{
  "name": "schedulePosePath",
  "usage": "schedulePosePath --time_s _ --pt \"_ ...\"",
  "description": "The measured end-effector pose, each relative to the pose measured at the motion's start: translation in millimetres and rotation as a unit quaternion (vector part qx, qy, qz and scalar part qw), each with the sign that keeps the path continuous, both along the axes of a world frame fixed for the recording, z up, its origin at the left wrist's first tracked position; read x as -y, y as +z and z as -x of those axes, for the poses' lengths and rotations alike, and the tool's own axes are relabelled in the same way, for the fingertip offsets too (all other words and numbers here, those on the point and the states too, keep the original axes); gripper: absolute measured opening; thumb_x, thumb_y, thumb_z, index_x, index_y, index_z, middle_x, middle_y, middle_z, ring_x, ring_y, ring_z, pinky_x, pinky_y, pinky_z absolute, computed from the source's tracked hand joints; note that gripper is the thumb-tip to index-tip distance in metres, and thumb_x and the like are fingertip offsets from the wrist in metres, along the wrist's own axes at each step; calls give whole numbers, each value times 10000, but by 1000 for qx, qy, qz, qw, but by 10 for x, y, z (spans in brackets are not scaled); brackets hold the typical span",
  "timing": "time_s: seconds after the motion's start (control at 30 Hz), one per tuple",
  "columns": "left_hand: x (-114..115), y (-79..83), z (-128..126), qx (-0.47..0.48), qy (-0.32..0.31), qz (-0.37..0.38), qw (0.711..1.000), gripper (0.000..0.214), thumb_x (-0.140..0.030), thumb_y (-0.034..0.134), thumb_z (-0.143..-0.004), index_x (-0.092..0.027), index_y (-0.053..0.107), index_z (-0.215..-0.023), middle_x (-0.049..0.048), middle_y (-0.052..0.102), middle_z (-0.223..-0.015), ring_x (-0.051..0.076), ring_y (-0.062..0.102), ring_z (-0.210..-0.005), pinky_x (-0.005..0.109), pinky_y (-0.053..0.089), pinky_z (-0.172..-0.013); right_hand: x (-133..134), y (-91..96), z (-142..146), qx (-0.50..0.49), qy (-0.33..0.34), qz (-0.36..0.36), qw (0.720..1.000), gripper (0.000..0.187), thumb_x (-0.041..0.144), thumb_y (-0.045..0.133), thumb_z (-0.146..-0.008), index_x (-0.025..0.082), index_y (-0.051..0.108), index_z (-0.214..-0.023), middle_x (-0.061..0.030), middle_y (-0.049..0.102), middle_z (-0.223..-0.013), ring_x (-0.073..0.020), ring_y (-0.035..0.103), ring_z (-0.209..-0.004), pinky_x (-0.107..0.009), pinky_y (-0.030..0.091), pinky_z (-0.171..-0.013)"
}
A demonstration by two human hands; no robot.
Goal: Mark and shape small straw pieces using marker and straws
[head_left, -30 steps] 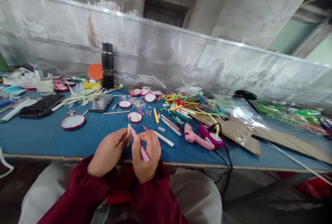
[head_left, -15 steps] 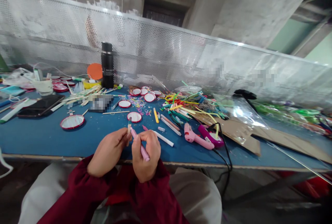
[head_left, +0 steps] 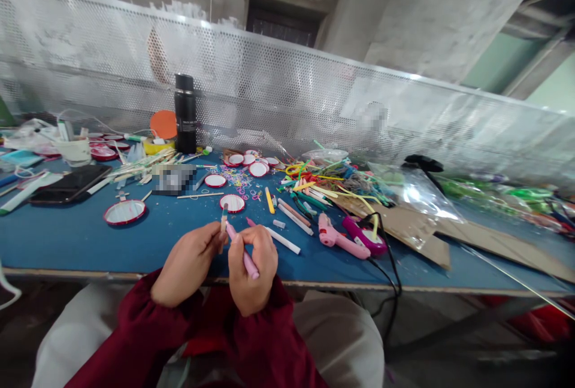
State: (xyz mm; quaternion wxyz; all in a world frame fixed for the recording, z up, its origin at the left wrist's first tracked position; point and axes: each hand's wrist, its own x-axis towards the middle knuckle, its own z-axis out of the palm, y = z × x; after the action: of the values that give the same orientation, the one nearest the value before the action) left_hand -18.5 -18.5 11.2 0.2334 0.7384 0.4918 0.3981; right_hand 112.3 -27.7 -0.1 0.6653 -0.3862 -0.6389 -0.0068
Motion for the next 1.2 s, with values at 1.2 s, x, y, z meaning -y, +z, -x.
schedulePosePath --time_s 1.2 --pt "-17 -60 15 -21 8 22 999 360 -485 360 -984 -219 563 -850 5 630 -790 176 539 -732 264 394 -668 7 -24 20 -8 15 15 1000 171 178 501 -903 217 468 -739 22 567 -690 -133 530 -688 -394 460 -963"
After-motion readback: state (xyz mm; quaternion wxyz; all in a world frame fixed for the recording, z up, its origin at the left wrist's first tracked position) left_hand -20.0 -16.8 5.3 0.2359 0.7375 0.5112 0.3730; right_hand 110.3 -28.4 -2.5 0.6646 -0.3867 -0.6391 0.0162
